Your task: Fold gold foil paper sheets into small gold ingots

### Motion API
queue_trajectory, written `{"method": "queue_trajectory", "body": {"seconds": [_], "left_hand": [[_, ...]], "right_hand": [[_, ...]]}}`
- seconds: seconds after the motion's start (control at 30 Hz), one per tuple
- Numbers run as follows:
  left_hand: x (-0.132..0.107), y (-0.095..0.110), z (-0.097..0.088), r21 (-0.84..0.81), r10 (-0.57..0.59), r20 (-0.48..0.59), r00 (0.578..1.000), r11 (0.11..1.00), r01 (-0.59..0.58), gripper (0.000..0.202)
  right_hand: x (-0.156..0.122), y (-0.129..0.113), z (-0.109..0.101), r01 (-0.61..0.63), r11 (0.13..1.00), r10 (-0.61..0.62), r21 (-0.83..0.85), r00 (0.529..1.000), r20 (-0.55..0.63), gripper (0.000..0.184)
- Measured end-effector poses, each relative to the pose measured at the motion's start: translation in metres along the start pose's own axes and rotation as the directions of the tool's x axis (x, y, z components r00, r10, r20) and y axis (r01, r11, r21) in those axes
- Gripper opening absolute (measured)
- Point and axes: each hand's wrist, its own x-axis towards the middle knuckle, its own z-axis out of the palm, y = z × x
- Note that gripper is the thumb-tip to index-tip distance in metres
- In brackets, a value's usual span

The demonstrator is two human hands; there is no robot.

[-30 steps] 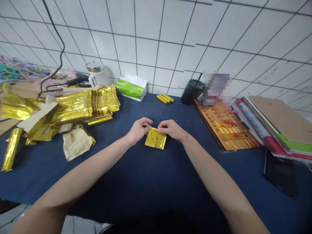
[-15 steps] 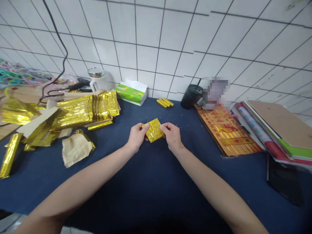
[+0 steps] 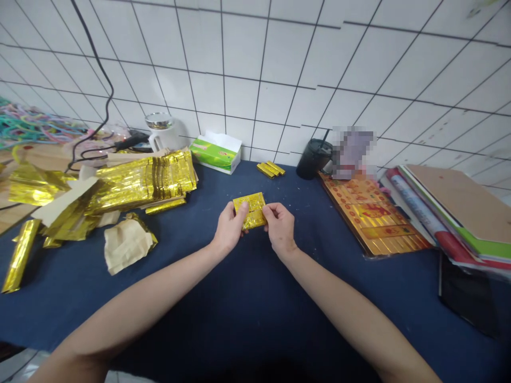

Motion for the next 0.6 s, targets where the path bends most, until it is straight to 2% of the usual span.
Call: {"method": "queue_trajectory", "body": {"seconds": [0.2,0.33,0.5,0.6], "left_hand": [[0.003,-0.003,-0.002,0.066,0.074,-0.022,0.997,0.995,-0.072,0.022],[0.002,-0.005,-0.001,0.085,0.134,-0.021,0.991,0.988,-0.132,0.017],[-0.004,-0.007,0.001,0.085,0.164,0.021,0.986,0.983,-0.165,0.018],[-0.001,-0.008,-0.003,0.084,0.174,-0.001,0.985,0.981,-0.174,0.019]], "right_hand": [[-0.003,0.000,0.001,0.011,0.999,-0.010,-0.036,1.000,0.029,0.024],[-0.005,-0.003,0.001,0.037,0.997,-0.033,-0.075,0.998,0.051,0.033],[-0.002,-0.005,-0.005,0.081,0.981,-0.071,-0.175,0.996,0.062,0.044],[0.007,-0.003,-0.013,0.083,0.974,-0.080,-0.213,0.997,0.022,0.047]]}}
